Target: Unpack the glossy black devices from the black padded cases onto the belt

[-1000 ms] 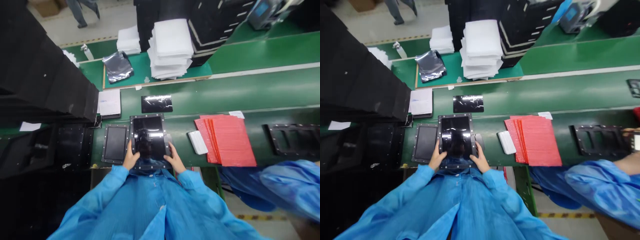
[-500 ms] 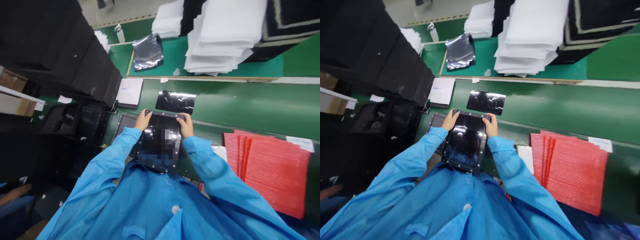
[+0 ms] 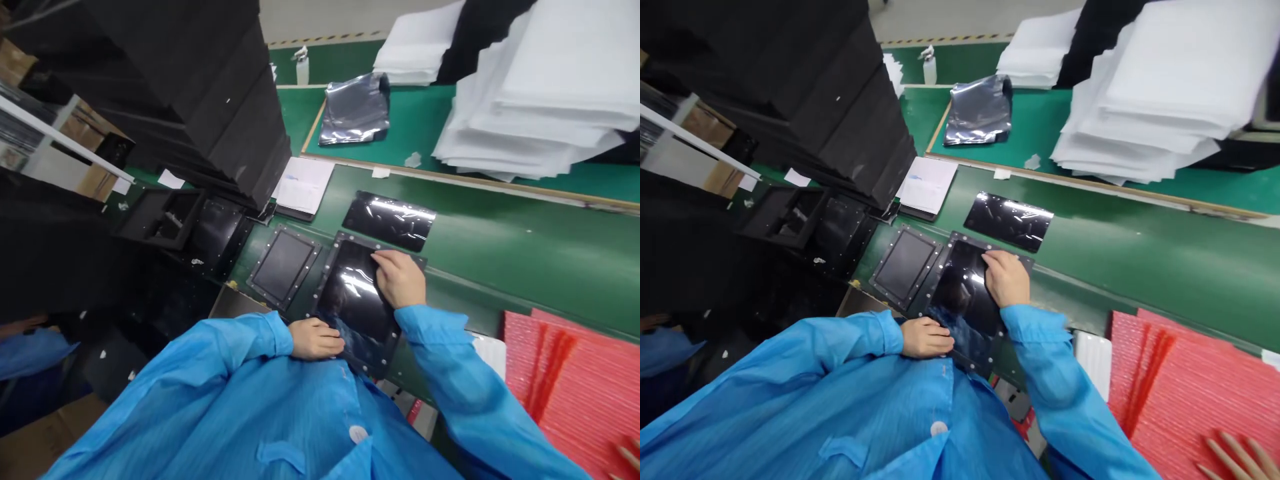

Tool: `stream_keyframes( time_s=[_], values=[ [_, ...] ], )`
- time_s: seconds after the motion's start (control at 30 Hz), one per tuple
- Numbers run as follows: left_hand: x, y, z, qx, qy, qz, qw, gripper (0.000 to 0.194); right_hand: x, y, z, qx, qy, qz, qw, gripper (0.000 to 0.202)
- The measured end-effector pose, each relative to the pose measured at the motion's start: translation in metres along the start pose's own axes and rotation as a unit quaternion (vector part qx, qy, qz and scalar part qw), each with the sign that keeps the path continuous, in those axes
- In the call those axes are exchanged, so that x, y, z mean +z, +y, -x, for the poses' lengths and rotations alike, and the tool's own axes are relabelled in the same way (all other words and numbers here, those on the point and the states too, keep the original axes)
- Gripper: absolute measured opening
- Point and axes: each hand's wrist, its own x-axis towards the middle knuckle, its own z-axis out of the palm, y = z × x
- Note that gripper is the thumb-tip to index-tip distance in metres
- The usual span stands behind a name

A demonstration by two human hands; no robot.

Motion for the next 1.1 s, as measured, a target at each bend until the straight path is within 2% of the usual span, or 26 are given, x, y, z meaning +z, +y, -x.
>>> stream_keyframes(
  time_s=[0.07,0.2,0.3,0.37,0.4,0.47,0.53,0.57,0.63,0.73,0.8,0.93,1.03,1.1],
  values=[
    [0.002,-0.004,-0.004,0.063,0.014,-0.045,0.997,0.026,0.005,-0.001,-0.004,-0.032,-0.026,0.004,0.999,0.031],
    [-0.001,-0.009,-0.009,0.184,0.058,-0.146,0.970,0.029,0.010,-0.002,-0.009,-0.042,0.004,0.055,0.998,0.027],
    [-0.022,-0.027,0.007,0.185,0.136,-0.131,0.964,0.034,0.012,-0.023,-0.013,-0.007,-0.008,0.137,0.991,0.031],
    [-0.045,-0.056,0.028,0.095,0.218,-0.069,0.969,0.038,0.014,-0.044,-0.014,0.052,-0.024,0.187,0.981,0.036],
    [-0.057,-0.076,0.038,0.019,0.256,-0.037,0.966,0.039,0.014,-0.054,-0.013,0.081,-0.036,0.204,0.975,0.038],
    [-0.077,-0.119,0.054,-0.177,0.312,-0.009,0.933,0.041,0.014,-0.076,-0.003,0.121,-0.065,0.226,0.964,0.042],
    [-0.087,-0.157,0.061,-0.342,0.313,-0.017,0.886,0.052,0.013,-0.098,0.022,0.146,-0.091,0.236,0.956,0.046],
    [-0.087,-0.170,0.061,-0.387,0.302,-0.021,0.871,0.055,0.013,-0.110,0.041,0.158,-0.098,0.238,0.953,0.047],
    [-0.075,-0.184,0.054,-0.420,0.286,-0.027,0.861,0.058,0.018,-0.133,0.084,0.182,-0.103,0.244,0.947,0.049],
    [-0.051,-0.179,0.034,-0.422,0.307,-0.014,0.853,0.059,0.034,-0.160,0.136,0.222,-0.100,0.269,0.932,0.061],
    [-0.043,-0.168,0.022,-0.428,0.331,0.009,0.841,0.059,0.042,-0.171,0.149,0.250,-0.118,0.286,0.917,0.065],
    [-0.054,-0.155,0.021,-0.433,0.338,0.080,0.832,0.070,0.030,-0.179,0.140,0.289,-0.185,0.275,0.898,0.063],
    [-0.066,-0.148,0.031,-0.320,0.348,0.180,0.863,0.071,0.011,-0.179,0.132,0.294,-0.193,0.215,0.911,0.058],
    [-0.071,-0.135,0.034,-0.257,0.328,0.240,0.877,0.066,0.002,-0.173,0.128,0.285,-0.156,0.132,0.937,0.049]
  ],
)
